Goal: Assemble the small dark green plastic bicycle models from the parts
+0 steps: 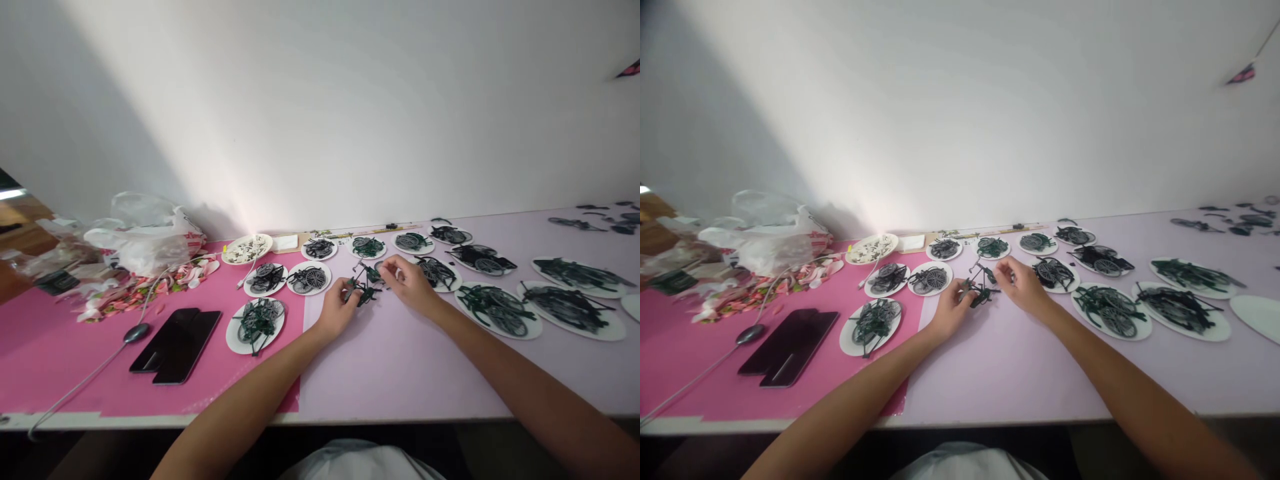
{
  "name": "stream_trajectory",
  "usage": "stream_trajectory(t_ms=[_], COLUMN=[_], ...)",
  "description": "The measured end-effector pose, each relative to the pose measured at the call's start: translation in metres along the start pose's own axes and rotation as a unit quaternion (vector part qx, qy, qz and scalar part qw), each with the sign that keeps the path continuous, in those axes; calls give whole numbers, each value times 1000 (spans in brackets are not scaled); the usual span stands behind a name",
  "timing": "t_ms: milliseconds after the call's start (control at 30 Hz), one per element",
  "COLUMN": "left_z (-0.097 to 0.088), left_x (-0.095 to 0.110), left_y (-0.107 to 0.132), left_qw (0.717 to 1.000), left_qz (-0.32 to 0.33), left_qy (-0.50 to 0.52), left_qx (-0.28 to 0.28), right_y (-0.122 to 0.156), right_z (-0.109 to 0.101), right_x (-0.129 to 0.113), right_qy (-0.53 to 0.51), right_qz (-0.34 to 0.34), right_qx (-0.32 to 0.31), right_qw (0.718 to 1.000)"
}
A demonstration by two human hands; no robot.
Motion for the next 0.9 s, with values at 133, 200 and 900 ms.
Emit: stream_trajectory(t_ms=[133,200,900], left_z=[-1,-2,-6], left_x=[-2,-2,-6], left_y=[-1,-1,-3], left_qw=[1000,998,996], left_qz=[6,17,21], left_qy=[-4,-18,-47], left_qx=[26,49,67], right_y=[-9,-10,-2], right_z=[-12,-15,-13], right_x=[24,35,55], right_qy=[133,193,297], right_qz=[23,28,58], right_qx=[-6,-65,-179], right_qw=[991,979,936])
Point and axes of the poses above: each hand's wrist, its own y-axis away from the middle knuckle, its own z-axis out of the palm, x = y × z, the point moved 1 cm from there along -y, towards the middle knuckle, and after that the axes turned 1 degree about y, right-handed, at the moved point
